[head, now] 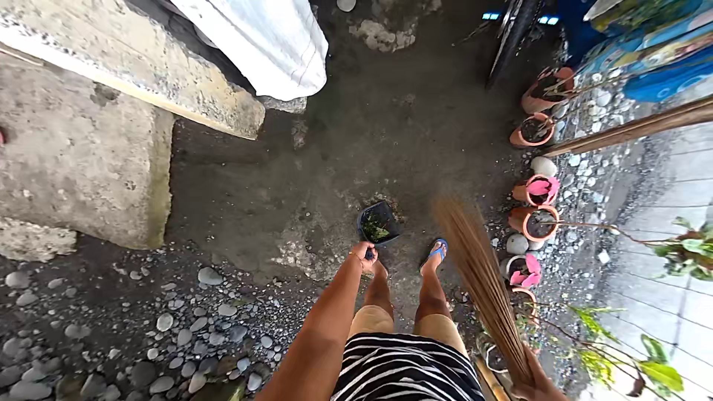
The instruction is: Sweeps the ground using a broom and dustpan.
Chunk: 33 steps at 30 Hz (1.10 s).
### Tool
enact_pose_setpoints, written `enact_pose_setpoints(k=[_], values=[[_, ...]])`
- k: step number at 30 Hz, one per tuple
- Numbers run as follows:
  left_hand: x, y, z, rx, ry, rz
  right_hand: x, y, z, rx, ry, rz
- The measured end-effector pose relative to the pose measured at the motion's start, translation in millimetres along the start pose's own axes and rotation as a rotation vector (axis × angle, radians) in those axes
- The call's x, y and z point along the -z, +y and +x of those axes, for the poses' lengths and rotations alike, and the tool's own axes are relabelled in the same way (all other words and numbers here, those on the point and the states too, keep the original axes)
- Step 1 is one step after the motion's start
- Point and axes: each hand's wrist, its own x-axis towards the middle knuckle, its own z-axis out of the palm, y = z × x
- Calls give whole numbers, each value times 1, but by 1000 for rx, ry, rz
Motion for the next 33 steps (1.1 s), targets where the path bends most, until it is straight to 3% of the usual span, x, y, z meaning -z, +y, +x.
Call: enact_pose_setpoints(k=[5, 8, 12, 19, 22, 25, 28, 31, 33], values=[[-6, 8, 7, -44, 51, 278, -56, -8, 43, -99, 109, 394], [-14, 8, 11, -51, 58, 339, -91, -52, 72, -106, -56, 396], [-13, 18, 15, -48, 58, 299, -121, -88, 49, -59, -290, 328], [5, 29, 14, -39, 33, 205, -52, -48, -29, -6, -197, 360], [11, 29, 8, -24, 22, 147, -17, -37, -38, 10, -99, 337], [13, 24, 4, -19, 16, 31, 8, -35, 5, 33, 91, 292], [13, 16, 3, -25, 7, -153, 21, -53, 84, 85, 249, 209], [8, 6, 3, -33, 2, -255, -4, -87, 142, 79, 224, 65], [3, 3, 7, -35, 0, -281, -38, -105, 145, 47, 72, -57]])
